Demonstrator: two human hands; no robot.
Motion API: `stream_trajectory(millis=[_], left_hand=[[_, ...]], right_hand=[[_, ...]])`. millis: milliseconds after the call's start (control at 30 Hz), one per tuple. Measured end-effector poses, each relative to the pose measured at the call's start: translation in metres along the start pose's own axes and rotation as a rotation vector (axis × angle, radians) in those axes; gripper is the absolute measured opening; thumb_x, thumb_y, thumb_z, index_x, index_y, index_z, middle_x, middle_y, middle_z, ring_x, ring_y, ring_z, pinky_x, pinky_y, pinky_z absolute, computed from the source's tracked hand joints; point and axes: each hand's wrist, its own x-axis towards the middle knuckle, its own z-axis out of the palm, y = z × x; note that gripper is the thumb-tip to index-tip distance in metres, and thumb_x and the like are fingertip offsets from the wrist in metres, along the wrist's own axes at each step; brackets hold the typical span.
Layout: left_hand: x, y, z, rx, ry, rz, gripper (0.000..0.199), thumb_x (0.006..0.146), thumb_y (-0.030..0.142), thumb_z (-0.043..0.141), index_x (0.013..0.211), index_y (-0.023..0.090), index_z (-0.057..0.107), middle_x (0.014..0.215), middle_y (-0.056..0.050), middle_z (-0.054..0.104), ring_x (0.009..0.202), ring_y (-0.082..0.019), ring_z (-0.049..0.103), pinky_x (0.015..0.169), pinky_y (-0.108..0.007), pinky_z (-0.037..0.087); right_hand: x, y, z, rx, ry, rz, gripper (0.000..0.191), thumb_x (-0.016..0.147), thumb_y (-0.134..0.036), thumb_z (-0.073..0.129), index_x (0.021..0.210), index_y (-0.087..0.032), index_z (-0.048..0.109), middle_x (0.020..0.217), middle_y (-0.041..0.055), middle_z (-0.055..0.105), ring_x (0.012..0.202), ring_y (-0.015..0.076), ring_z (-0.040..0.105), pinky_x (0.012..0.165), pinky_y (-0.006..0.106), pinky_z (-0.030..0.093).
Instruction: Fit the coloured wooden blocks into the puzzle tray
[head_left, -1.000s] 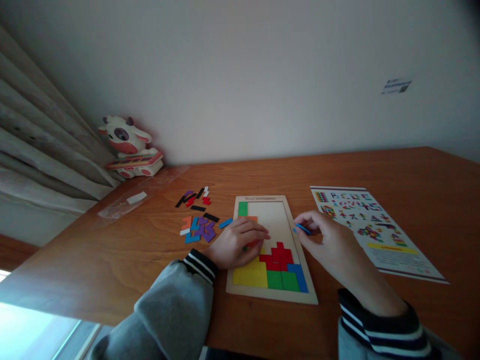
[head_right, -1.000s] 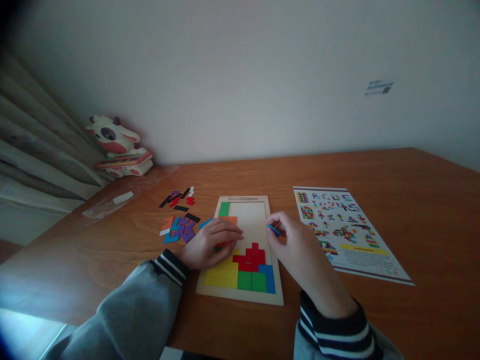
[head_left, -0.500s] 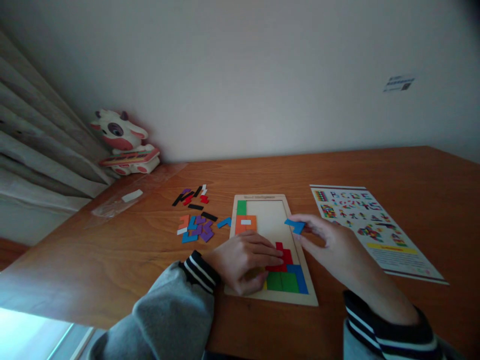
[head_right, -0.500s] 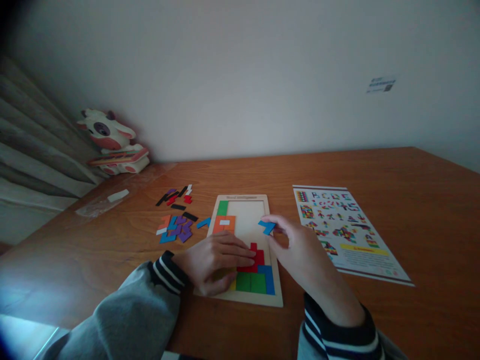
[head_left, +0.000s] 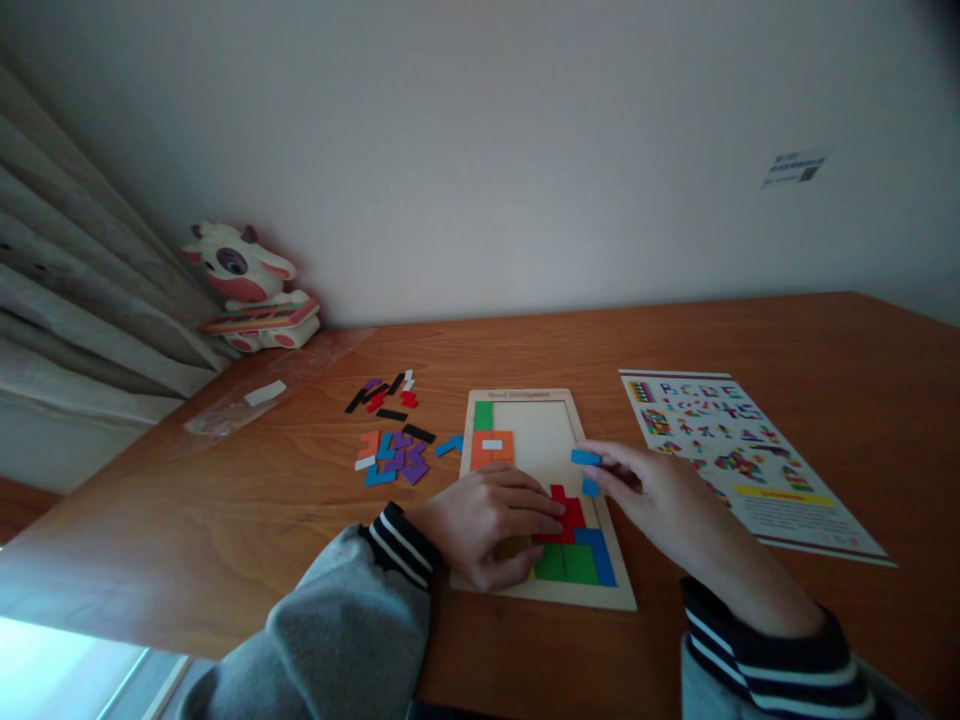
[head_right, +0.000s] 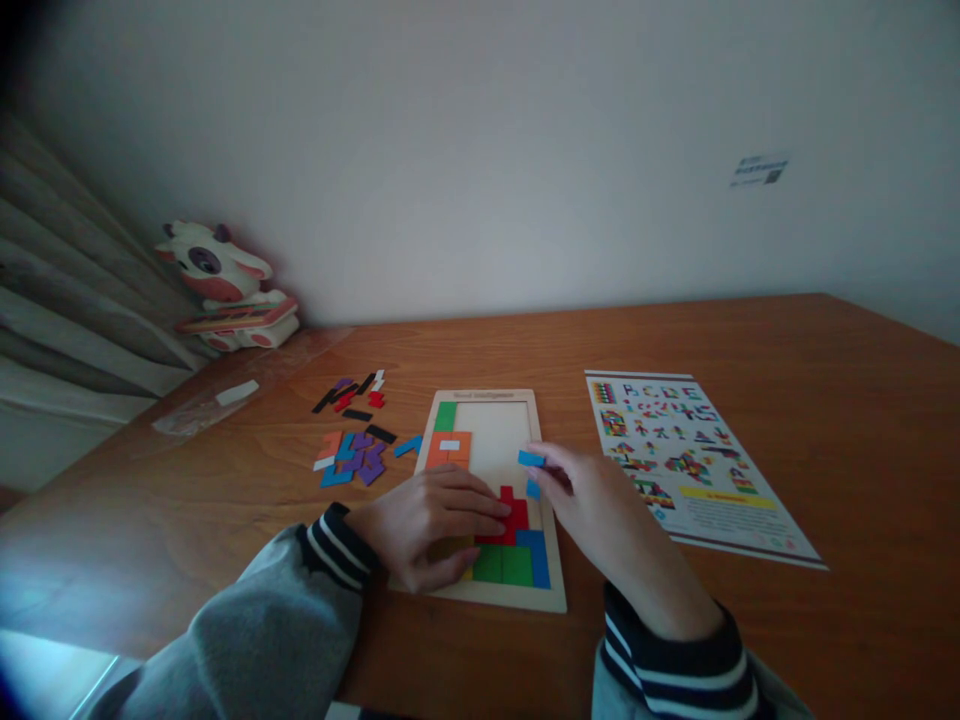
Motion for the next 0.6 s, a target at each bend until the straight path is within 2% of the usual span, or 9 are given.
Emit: stream_trajectory(millis=[67, 133, 267, 400, 600], left_hand=[[0.000, 0.000, 0.000, -0.001, 0.004, 0.002, 0.034, 0.086, 0.022, 0.056, 0.119, 0.017, 0.065, 0.124, -0.011, 0.070, 0.115, -0.025, 0.063, 0.102, -0.041, 0.050], [0.000, 0.000, 0.000, -0.001, 0.011, 0.006, 0.033, 0.086, 0.022, 0.056, 0.118, 0.016, 0.066, 0.123, -0.010, 0.070, 0.114, -0.024, 0.063, 0.102, -0.040, 0.051], [0.000, -0.002, 0.001, -0.003, 0.010, 0.014, 0.034, 0.086, 0.021, 0.056, 0.118, 0.017, 0.066, 0.124, -0.011, 0.070, 0.114, -0.024, 0.064, 0.102, -0.040, 0.051], [-0.001, -0.002, 0.002, -0.009, 0.011, 0.018, 0.034, 0.085, 0.021, 0.056, 0.118, 0.017, 0.066, 0.123, -0.011, 0.070, 0.114, -0.025, 0.064, 0.102, -0.041, 0.051], [0.000, -0.001, 0.001, -0.012, 0.020, 0.018, 0.033, 0.086, 0.020, 0.055, 0.117, 0.016, 0.066, 0.123, -0.010, 0.070, 0.113, -0.024, 0.064, 0.102, -0.040, 0.051]], right_hand=[[-0.001, 0.004, 0.003, 0.053, -0.037, 0.047, 0.025, 0.087, -0.028, 0.059, 0.109, -0.023, 0.069, 0.084, 0.0031, 0.078, 0.075, 0.0203, 0.074, 0.070, 0.032, 0.059], [-0.001, 0.008, 0.007, 0.083, -0.074, 0.069, 0.018, 0.086, -0.027, 0.060, 0.101, -0.023, 0.069, 0.082, 0.0028, 0.077, 0.075, 0.0200, 0.074, 0.069, 0.031, 0.058], [-0.001, 0.016, 0.013, 0.030, -0.122, 0.085, 0.013, 0.087, -0.026, 0.060, 0.095, -0.023, 0.070, 0.083, 0.0038, 0.076, 0.075, 0.0205, 0.072, 0.068, 0.032, 0.056], [0.001, 0.021, 0.017, -0.086, -0.120, 0.056, 0.010, 0.085, -0.028, 0.065, 0.090, -0.022, 0.071, 0.078, 0.0036, 0.069, 0.069, 0.0189, 0.067, 0.062, 0.029, 0.052], [-0.001, 0.020, 0.015, -0.097, -0.138, 0.027, 0.008, 0.086, -0.026, 0.064, 0.088, -0.023, 0.072, 0.076, 0.0018, 0.065, 0.064, 0.0165, 0.063, 0.061, 0.028, 0.049]])
